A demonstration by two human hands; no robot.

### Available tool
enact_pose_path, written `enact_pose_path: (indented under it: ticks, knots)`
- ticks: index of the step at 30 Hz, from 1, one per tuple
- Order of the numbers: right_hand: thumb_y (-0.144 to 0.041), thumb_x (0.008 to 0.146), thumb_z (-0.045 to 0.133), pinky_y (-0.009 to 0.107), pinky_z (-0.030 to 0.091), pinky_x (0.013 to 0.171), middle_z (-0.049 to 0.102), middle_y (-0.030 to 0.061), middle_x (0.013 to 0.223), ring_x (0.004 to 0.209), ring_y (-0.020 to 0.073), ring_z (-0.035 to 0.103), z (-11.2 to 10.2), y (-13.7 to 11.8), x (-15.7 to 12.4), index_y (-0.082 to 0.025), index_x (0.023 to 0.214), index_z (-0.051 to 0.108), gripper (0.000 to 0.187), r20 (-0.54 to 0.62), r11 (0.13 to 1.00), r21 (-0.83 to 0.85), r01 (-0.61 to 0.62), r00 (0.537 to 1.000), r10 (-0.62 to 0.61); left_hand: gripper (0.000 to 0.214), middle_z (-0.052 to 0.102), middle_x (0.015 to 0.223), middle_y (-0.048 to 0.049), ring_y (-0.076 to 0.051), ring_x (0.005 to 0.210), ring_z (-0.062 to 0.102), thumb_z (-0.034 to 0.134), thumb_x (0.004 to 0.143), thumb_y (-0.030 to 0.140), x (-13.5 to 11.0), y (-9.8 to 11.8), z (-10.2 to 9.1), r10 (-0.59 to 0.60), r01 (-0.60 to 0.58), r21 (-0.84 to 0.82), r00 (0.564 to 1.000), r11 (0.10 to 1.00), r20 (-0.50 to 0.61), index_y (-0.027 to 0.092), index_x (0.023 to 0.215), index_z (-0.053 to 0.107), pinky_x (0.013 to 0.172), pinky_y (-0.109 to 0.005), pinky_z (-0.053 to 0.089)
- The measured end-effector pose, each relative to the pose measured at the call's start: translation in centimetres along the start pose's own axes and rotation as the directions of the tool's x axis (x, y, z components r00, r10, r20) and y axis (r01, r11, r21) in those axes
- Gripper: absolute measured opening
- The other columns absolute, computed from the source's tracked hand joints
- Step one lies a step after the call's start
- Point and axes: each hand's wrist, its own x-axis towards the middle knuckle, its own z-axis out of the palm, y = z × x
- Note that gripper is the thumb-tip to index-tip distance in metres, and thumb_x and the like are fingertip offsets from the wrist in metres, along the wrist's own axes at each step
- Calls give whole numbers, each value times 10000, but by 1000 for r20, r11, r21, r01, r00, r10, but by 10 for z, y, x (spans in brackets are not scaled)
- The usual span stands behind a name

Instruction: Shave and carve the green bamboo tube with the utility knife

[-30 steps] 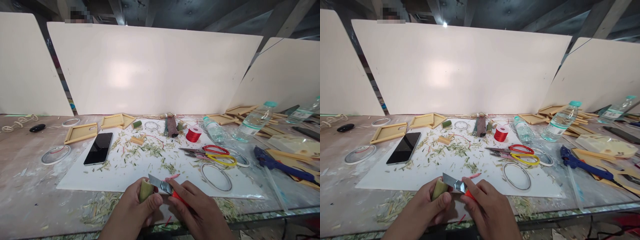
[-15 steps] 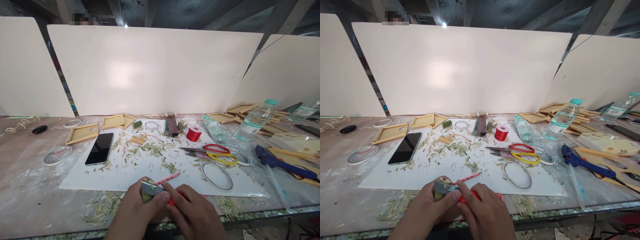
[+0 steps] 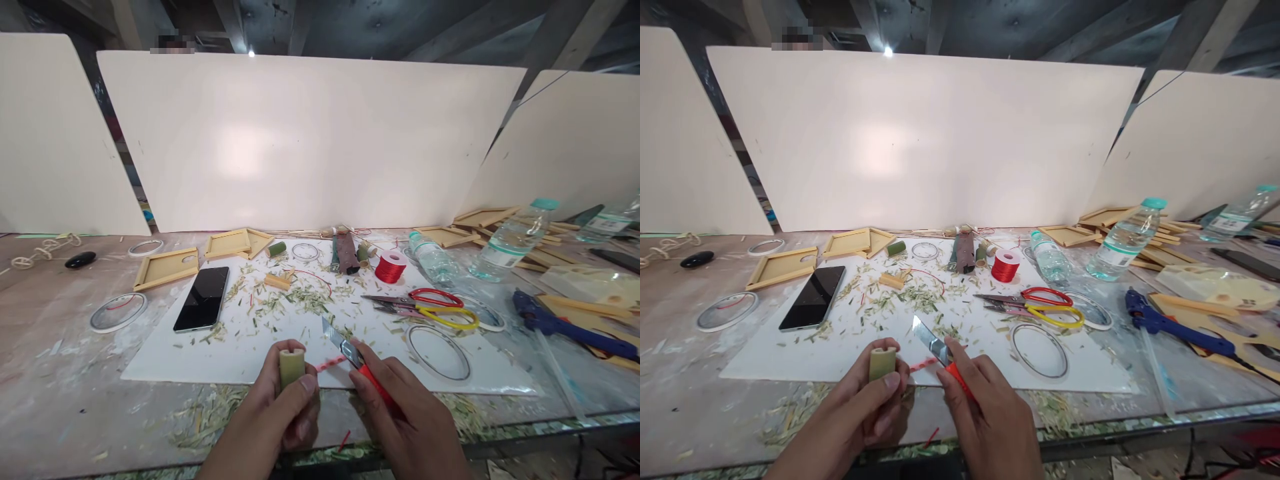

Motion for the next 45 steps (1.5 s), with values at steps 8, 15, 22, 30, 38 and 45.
enact_pose_path:
  ticks: [8,15,22,30,38,45]
  knots:
    - [-425,1141,473,212,600,659,735,2,935,783,158,761,-3,4,6,-316,1488,600,385,133,986,43,163,977,-167,194,487,683,73,-81,577,377,690,963,345,3,-2,-3,0,0,-8,999,1000,38,205,1043,581,572,-256,248]
    - [-443,1166,358,220,583,546,734,22,870,718,169,767,-1,4,3,-267,1426,618,407,98,959,-21,283,955,-280,436,628,844,27,-124,728,566,869,829,461,0,0,3,-48,49,67,999,997,-17,211,1095,630,714,-266,505]
    - [-463,1169,291,280,593,549,741,10,890,706,181,770,-1,3,-1,-310,1505,556,455,224,941,-64,333,923,-312,469,671,866,17,-157,830,612,926,759,487,4,0,6,49,-44,200,999,979,-20,206,983,624,784,-265,519]
    - [-441,1161,352,279,600,539,743,15,879,718,200,786,9,3,-9,-304,1511,569,434,163,944,-162,288,951,-262,512,604,761,30,-183,707,511,753,814,703,7,-6,11,162,-18,535,961,845,-224,231,942,602,658,-276,421]
    - [-444,1142,444,243,636,609,778,33,966,786,196,818,14,1,2,-250,1491,602,429,-59,988,-156,-15,998,6,522,495,707,53,-158,678,445,665,867,743,2,1,13,149,7,540,958,842,-244,229,945,624,628,-256,357]
    - [-427,1130,474,219,646,688,785,17,1037,867,175,824,11,3,-3,-301,1489,602,402,8,994,-107,-9,1000,9,564,698,1134,-39,-106,684,480,779,884,564,2,-1,-4,51,-47,158,998,986,-24,264,1344,648,651,-243,394]
